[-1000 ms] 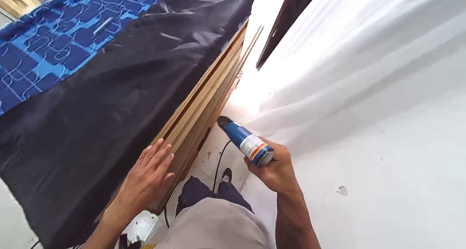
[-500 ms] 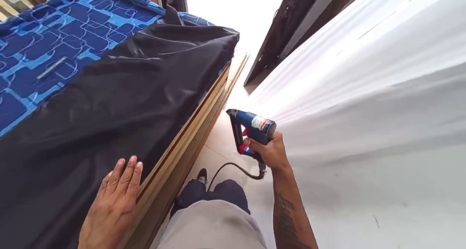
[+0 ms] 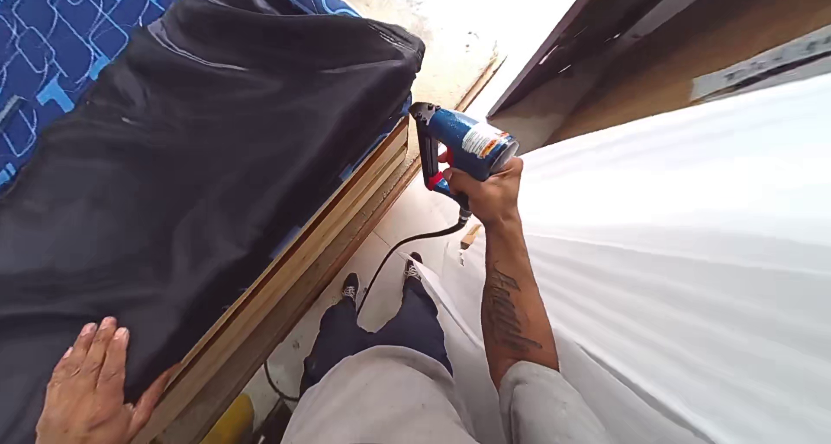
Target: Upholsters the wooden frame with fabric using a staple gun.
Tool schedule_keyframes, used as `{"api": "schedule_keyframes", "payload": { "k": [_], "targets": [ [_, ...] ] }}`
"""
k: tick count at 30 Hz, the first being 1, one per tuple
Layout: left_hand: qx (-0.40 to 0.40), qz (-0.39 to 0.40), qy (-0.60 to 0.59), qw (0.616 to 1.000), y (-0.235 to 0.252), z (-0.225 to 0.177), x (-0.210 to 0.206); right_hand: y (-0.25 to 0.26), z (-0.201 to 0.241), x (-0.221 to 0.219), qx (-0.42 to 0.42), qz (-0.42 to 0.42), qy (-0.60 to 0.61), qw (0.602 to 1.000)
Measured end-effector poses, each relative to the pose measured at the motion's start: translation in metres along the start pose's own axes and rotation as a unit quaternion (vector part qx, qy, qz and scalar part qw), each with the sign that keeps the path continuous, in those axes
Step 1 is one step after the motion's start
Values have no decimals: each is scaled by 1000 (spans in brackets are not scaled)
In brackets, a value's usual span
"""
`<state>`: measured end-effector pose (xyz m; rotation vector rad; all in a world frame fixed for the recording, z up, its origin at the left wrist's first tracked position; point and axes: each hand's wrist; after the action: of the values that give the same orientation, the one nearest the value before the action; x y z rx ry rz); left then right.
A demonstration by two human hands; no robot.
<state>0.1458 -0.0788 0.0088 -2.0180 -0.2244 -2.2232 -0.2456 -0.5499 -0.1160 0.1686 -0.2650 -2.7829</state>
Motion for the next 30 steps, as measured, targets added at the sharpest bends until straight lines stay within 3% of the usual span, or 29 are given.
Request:
{"api": "schedule_keyframes", "payload": {
  "k": [12, 30],
  "targets": [
    [47, -11, 18, 999, -1, -2, -1, 24, -17, 2, 68, 30, 20, 997],
    [60, -13, 4, 998, 0, -5, 1, -36, -4, -47, 85, 98, 13, 992]
  ]
}}
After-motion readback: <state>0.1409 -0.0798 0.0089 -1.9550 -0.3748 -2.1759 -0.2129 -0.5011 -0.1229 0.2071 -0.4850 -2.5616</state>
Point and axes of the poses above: each hand's wrist, its own y-axis towards the middle knuckle, its own x-axis out of the back of the hand, z = x × y, and after that the axes turned 4 degrees about -y, right-handed
